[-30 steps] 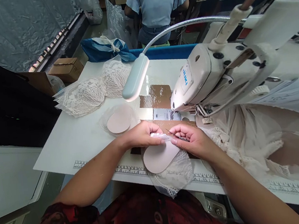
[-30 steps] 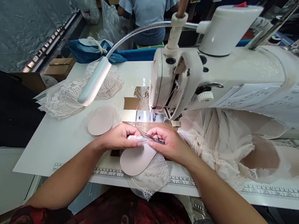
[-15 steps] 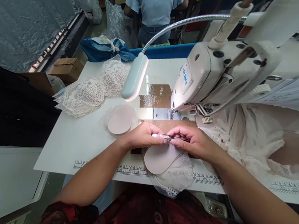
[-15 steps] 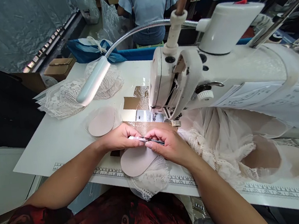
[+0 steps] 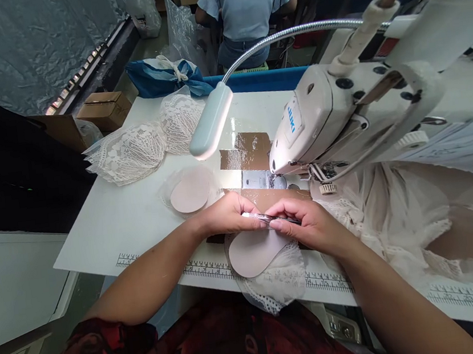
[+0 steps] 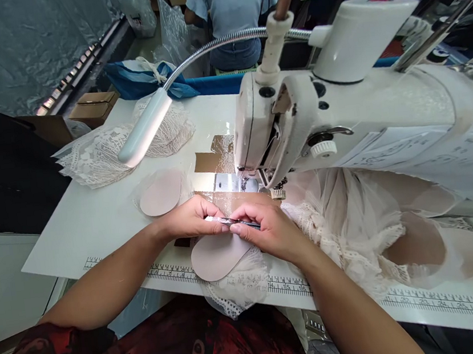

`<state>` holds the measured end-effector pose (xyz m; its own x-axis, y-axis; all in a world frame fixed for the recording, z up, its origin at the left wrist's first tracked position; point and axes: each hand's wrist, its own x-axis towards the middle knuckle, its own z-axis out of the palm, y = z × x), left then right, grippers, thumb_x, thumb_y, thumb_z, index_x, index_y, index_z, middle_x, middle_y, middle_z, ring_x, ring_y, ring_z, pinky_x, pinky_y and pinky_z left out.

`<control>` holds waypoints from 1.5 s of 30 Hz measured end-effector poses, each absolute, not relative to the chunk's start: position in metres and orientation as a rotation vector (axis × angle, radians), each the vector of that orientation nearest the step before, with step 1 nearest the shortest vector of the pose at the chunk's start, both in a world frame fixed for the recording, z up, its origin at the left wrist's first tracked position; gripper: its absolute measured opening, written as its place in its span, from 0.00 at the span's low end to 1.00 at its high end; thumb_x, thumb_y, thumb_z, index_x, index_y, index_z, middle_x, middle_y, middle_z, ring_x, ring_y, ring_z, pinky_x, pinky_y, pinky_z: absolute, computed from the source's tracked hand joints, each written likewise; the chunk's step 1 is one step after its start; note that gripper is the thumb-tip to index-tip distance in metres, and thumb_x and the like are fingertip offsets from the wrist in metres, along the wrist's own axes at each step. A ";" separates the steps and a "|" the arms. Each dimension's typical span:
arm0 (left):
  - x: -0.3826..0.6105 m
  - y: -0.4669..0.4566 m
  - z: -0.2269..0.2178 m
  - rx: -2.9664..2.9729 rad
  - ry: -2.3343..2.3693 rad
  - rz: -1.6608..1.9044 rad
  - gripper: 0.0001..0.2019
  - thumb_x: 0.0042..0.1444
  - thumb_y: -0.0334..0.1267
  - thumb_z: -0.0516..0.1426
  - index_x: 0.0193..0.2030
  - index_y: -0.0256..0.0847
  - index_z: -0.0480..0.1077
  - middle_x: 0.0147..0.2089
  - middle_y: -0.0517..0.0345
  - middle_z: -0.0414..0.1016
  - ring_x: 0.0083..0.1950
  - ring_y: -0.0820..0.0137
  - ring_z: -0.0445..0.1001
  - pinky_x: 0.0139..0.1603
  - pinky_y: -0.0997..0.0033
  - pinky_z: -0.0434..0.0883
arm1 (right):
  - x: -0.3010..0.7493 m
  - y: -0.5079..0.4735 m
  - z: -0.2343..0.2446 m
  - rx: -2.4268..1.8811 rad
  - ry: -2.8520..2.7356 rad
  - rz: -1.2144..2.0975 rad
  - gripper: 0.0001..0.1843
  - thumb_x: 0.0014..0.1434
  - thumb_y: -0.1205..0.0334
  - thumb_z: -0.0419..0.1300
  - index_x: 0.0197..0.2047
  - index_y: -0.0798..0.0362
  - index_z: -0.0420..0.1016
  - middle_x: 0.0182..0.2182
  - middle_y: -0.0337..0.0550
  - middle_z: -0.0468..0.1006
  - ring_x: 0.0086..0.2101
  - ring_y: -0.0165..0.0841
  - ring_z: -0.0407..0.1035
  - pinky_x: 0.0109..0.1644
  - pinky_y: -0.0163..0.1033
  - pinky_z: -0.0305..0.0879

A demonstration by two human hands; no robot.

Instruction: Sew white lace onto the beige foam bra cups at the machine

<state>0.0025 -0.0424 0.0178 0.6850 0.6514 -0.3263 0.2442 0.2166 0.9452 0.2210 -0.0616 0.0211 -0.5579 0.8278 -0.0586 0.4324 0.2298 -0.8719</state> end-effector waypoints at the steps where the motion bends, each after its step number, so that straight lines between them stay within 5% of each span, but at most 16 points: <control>1: 0.002 -0.043 0.018 1.360 0.831 0.328 0.19 0.48 0.50 0.63 0.24 0.34 0.67 0.21 0.65 0.55 0.22 0.81 0.51 0.20 0.78 0.47 | 0.219 -0.062 0.022 -1.160 -2.096 1.259 0.11 0.59 0.53 0.58 0.39 0.51 0.76 0.30 0.41 0.77 0.29 0.32 0.68 0.31 0.37 0.63; 6: 0.002 -0.043 0.017 1.362 0.829 0.323 0.21 0.44 0.48 0.66 0.20 0.35 0.62 0.20 0.67 0.51 0.21 0.81 0.49 0.19 0.78 0.46 | 0.211 -0.064 0.022 -1.204 -2.062 1.211 0.08 0.60 0.56 0.58 0.36 0.50 0.76 0.31 0.40 0.77 0.32 0.33 0.70 0.35 0.39 0.64; 9: 0.003 -0.043 0.014 1.386 0.832 0.337 0.18 0.47 0.48 0.64 0.24 0.34 0.68 0.21 0.65 0.58 0.22 0.80 0.54 0.20 0.79 0.51 | 0.211 -0.064 0.017 -1.277 -1.993 1.190 0.10 0.60 0.54 0.58 0.34 0.50 0.75 0.31 0.41 0.76 0.32 0.34 0.69 0.36 0.39 0.65; 12: 0.006 -0.042 0.011 1.421 0.826 0.374 0.15 0.50 0.46 0.63 0.28 0.33 0.73 0.24 0.62 0.65 0.26 0.78 0.60 0.24 0.79 0.57 | 0.211 -0.063 0.013 -1.279 -1.832 1.314 0.15 0.57 0.51 0.61 0.43 0.51 0.73 0.36 0.43 0.76 0.35 0.35 0.70 0.37 0.40 0.67; 15: 0.005 -0.042 0.011 1.447 0.811 0.389 0.13 0.52 0.44 0.61 0.32 0.34 0.74 0.28 0.59 0.70 0.29 0.76 0.65 0.28 0.78 0.61 | 0.208 -0.064 0.011 -1.240 -1.836 1.492 0.21 0.54 0.52 0.64 0.50 0.51 0.71 0.31 0.38 0.74 0.31 0.33 0.69 0.34 0.37 0.65; 19: -0.011 -0.046 0.030 1.630 1.004 0.593 0.13 0.52 0.43 0.62 0.39 0.36 0.74 0.38 0.55 0.74 0.38 0.72 0.70 0.38 0.75 0.66 | 0.208 -0.065 0.013 -1.271 -1.953 1.401 0.13 0.59 0.53 0.58 0.37 0.53 0.76 0.25 0.38 0.72 0.27 0.31 0.64 0.30 0.36 0.60; 26: -0.033 -0.064 0.046 1.392 1.027 0.184 0.20 0.50 0.54 0.62 0.32 0.34 0.75 0.23 0.60 0.68 0.22 0.78 0.62 0.23 0.77 0.57 | 0.212 -0.073 0.020 -1.144 -1.841 1.397 0.15 0.59 0.52 0.58 0.42 0.54 0.75 0.33 0.42 0.76 0.32 0.33 0.68 0.35 0.37 0.63; 30: -0.012 -0.078 0.025 1.048 0.924 0.500 0.20 0.47 0.49 0.65 0.40 0.35 0.74 0.26 0.63 0.67 0.24 0.80 0.61 0.25 0.78 0.56 | 0.210 -0.075 0.021 -1.110 -1.914 1.334 0.14 0.60 0.51 0.56 0.35 0.53 0.74 0.27 0.39 0.72 0.28 0.30 0.64 0.32 0.36 0.60; 34: 0.007 -0.088 0.014 0.917 0.897 0.718 0.18 0.46 0.46 0.67 0.37 0.33 0.74 0.29 0.60 0.71 0.29 0.77 0.66 0.31 0.77 0.62 | 0.212 -0.073 0.018 -1.088 -2.020 1.310 0.19 0.63 0.49 0.52 0.27 0.53 0.70 0.22 0.36 0.66 0.25 0.29 0.60 0.30 0.35 0.57; 41: 0.009 -0.087 0.006 1.161 0.998 0.753 0.16 0.50 0.46 0.64 0.37 0.33 0.75 0.31 0.57 0.72 0.32 0.74 0.68 0.31 0.77 0.63 | 0.227 -0.068 0.011 -1.108 -2.024 1.123 0.20 0.64 0.48 0.51 0.50 0.51 0.72 0.46 0.47 0.75 0.46 0.40 0.69 0.49 0.44 0.64; 45: 0.008 -0.087 0.002 1.174 0.969 0.743 0.16 0.51 0.46 0.64 0.38 0.32 0.76 0.33 0.55 0.74 0.33 0.73 0.69 0.34 0.76 0.64 | 0.228 -0.068 0.014 -1.051 -2.078 1.208 0.18 0.62 0.50 0.56 0.50 0.49 0.73 0.44 0.45 0.77 0.44 0.38 0.70 0.48 0.42 0.65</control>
<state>0.0083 -0.0870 0.0020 0.4164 0.8805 -0.2264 0.0099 0.2446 0.9696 0.2283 -0.0681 0.0136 -0.5689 0.8211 0.0475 0.3648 0.3036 -0.8802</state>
